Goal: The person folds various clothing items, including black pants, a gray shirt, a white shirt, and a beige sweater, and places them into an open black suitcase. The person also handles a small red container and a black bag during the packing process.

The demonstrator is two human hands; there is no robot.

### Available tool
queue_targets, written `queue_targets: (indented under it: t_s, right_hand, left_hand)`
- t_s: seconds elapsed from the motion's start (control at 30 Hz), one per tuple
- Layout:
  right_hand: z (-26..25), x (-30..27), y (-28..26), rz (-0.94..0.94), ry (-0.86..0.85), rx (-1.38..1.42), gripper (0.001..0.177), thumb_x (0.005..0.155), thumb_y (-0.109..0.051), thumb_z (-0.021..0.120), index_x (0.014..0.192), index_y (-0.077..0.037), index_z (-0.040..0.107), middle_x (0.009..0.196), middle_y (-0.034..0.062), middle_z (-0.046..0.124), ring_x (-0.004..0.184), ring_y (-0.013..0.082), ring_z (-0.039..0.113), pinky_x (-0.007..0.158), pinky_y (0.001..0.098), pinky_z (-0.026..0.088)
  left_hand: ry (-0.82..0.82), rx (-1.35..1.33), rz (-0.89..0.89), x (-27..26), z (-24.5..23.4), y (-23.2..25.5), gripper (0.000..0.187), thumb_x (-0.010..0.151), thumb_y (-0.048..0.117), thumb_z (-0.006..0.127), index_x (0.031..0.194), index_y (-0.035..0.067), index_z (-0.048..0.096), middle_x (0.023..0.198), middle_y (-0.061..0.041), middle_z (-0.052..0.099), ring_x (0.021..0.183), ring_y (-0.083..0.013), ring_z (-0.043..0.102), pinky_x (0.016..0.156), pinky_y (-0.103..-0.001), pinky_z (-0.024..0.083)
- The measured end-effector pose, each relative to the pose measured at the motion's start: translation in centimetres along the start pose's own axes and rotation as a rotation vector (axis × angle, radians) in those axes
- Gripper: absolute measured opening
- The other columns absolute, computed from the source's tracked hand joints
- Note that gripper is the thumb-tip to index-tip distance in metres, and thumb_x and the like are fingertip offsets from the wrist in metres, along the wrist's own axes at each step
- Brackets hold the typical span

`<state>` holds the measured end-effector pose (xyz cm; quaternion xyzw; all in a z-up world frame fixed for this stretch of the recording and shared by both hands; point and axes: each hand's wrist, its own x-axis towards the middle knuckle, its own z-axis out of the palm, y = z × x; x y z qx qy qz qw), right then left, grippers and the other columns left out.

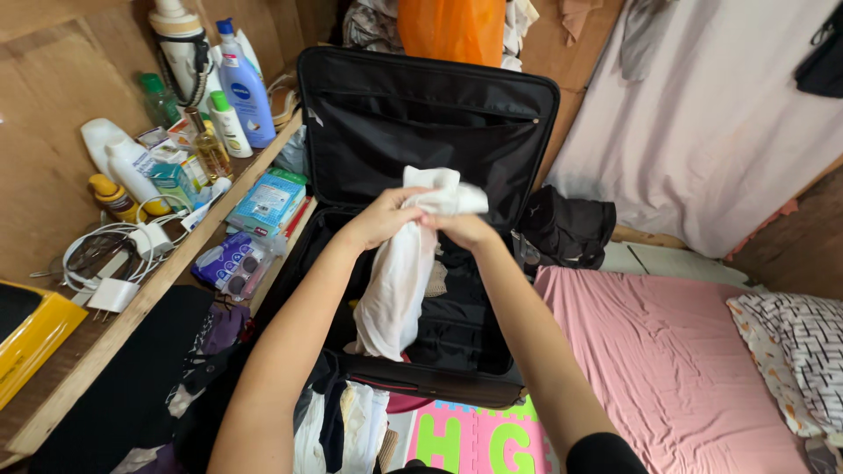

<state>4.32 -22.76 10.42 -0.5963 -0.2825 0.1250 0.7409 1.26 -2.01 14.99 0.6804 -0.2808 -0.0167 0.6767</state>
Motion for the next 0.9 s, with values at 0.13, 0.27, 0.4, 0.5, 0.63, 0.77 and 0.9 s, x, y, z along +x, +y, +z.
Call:
queue_targets:
  t_s: [0.13, 0.27, 0.4, 0.5, 0.63, 0.77, 0.9]
  right_hand:
    - [2.0, 2.3, -6.7, -0.207, 0.131, -0.116, 0.046, 0.083, -0.005, 0.082, 0.125, -0.002, 0.064, 0.115, 0.0065, 0.07, 0.106, 0.0176, 0.068, 0.093, 0.0321, 0.056]
    - [4.4, 4.3, -12.1, -0.421, 0.339, -0.384, 0.041, 0.078, -0.01, 0.09, 0.113, -0.002, 0.069, 0.109, 0.0033, 0.071, 0.1, 0.0134, 0.068, 0.088, 0.0297, 0.058]
    - [7.5, 2.5, -16.2, -0.686, 0.362, -0.699, 0.034, 0.083, -0.016, 0.093, 0.106, -0.005, 0.071, 0.102, 0.0045, 0.072, 0.093, 0.0159, 0.071, 0.084, 0.0317, 0.059]
    - [9.2, 1.0, -18.4, -0.574, 0.493, -1.113, 0.039, 0.086, -0.031, 0.094, 0.11, -0.01, 0.072, 0.096, 0.0046, 0.075, 0.089, 0.0184, 0.073, 0.079, 0.0328, 0.057]
    - [8.1, 0.9, -20.3, -0.435, 0.418, -1.17, 0.037, 0.085, -0.034, 0.094, 0.105, -0.01, 0.074, 0.098, 0.0044, 0.077, 0.091, 0.0206, 0.074, 0.081, 0.0356, 0.058]
    - [4.8, 1.3, -20.4, -0.514, 0.099, -0.968, 0.053, 0.073, -0.021, 0.095, 0.116, -0.006, 0.068, 0.112, 0.0069, 0.071, 0.104, 0.021, 0.069, 0.091, 0.0356, 0.056]
    - [2.1, 1.1, -19.9, -0.375, 0.031, -1.039, 0.061, 0.066, -0.016, 0.095, 0.119, -0.004, 0.066, 0.115, 0.0076, 0.067, 0.107, 0.0205, 0.064, 0.093, 0.0354, 0.052]
  left_hand:
    - [0.359, 0.013, 0.328, -1.8, -0.3, 2.0, 0.053, 0.095, 0.001, 0.073, 0.142, 0.004, 0.047, 0.11, -0.01, 0.059, 0.088, -0.0161, 0.062, 0.078, -0.03, 0.053]
    - [0.376, 0.328, 0.535, -5.5, 1.3, 2.2, 0.023, 0.087, 0.0, 0.063, 0.109, 0.0, 0.056, 0.105, -0.01, 0.058, 0.089, -0.0227, 0.063, 0.079, -0.031, 0.053]
    - [0.241, 0.579, 0.406, -7.5, 1.5, -3.2, 0.017, 0.08, -0.003, 0.065, 0.096, 0.002, 0.071, 0.106, -0.017, 0.063, 0.093, -0.0328, 0.065, 0.08, -0.036, 0.055]
    - [0.333, 0.803, 0.217, -7.5, 0.1, -8.0, 0.018, 0.082, 0.0, 0.068, 0.095, 0.007, 0.077, 0.102, -0.012, 0.07, 0.096, -0.0317, 0.066, 0.086, -0.039, 0.054]
    - [0.483, 0.893, -0.004, -7.9, -1.7, -8.8, 0.018, 0.089, 0.003, 0.068, 0.101, 0.01, 0.08, 0.09, -0.009, 0.072, 0.098, -0.0289, 0.065, 0.089, -0.037, 0.055]
    - [0.477, 0.56, 0.248, -6.2, 0.9, -7.8, 0.037, 0.082, 0.008, 0.077, 0.117, 0.002, 0.065, 0.114, -0.013, 0.065, 0.106, -0.028, 0.064, 0.093, -0.037, 0.053]
    - [0.342, 0.417, 0.24, -3.7, 2.5, -9.0, 0.061, 0.087, 0.01, 0.078, 0.142, 0.001, 0.052, 0.138, -0.019, 0.054, 0.123, -0.028, 0.054, 0.1, -0.04, 0.048]
